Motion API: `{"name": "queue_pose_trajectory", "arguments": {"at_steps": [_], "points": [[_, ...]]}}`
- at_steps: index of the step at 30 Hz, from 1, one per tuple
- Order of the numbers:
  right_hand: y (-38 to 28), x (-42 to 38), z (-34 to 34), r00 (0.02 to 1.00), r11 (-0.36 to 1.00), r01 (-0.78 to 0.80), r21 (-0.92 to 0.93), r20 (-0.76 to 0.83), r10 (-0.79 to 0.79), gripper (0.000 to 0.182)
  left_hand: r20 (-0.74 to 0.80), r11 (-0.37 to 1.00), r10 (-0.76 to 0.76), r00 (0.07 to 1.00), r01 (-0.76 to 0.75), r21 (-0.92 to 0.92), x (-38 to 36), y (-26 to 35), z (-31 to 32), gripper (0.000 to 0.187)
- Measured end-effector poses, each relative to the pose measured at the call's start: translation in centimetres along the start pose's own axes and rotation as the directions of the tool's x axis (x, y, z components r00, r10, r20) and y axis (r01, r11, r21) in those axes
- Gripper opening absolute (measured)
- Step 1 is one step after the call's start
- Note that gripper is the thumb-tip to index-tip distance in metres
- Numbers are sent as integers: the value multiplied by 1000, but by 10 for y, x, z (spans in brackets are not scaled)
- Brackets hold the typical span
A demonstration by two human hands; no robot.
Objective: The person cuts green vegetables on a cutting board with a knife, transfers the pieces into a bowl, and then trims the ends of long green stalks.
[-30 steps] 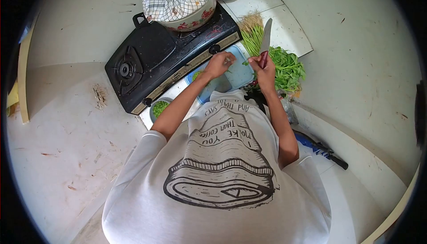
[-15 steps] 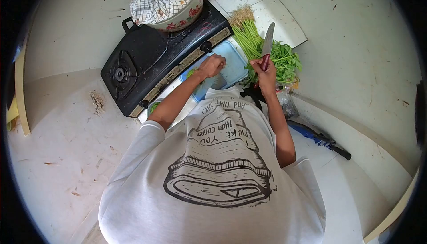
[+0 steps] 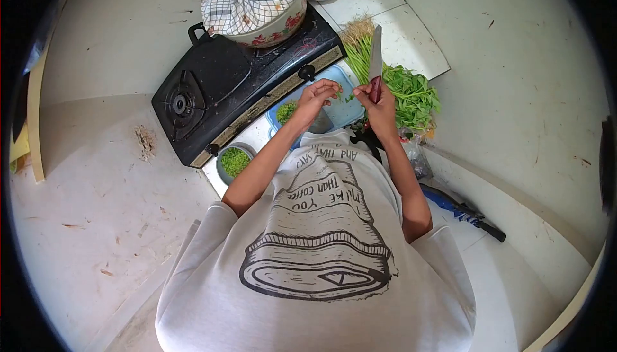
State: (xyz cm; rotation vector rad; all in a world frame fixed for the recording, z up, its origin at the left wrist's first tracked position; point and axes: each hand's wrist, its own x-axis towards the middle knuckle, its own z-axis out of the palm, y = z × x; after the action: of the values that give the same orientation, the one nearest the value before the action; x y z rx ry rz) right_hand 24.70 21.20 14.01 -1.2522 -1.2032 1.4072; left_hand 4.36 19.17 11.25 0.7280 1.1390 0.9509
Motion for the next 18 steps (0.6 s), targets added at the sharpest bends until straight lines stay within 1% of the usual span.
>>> {"name": "queue_pose_trajectory", "arguments": {"at_steps": [2,5,8,11,14,17,18], "points": [[-5,3,7,999,998,40,-54,11,-39,23,-24,991,99,995,-97,91,-4,6,7,17],[-6,6,13,996,992,83,-98,15,-82,22,-87,900,350,933,-309,306,-8,12,19,14],[-10,7,18,994,988,112,-111,12,-111,22,-146,810,433,889,-313,495,-15,21,28,12],[-12,7,19,993,988,119,-99,20,-118,21,-143,769,477,867,-334,545,-19,22,32,12],[-12,6,20,992,990,121,-74,42,-118,21,-188,773,439,879,-263,577,-32,40,45,12],[-15,6,22,991,991,120,-64,64,-116,21,-202,749,477,855,-276,602,-37,42,47,11],[-16,7,24,991,991,118,-64,72,-114,21,-184,716,521,833,-310,626,-37,40,46,11]]}}
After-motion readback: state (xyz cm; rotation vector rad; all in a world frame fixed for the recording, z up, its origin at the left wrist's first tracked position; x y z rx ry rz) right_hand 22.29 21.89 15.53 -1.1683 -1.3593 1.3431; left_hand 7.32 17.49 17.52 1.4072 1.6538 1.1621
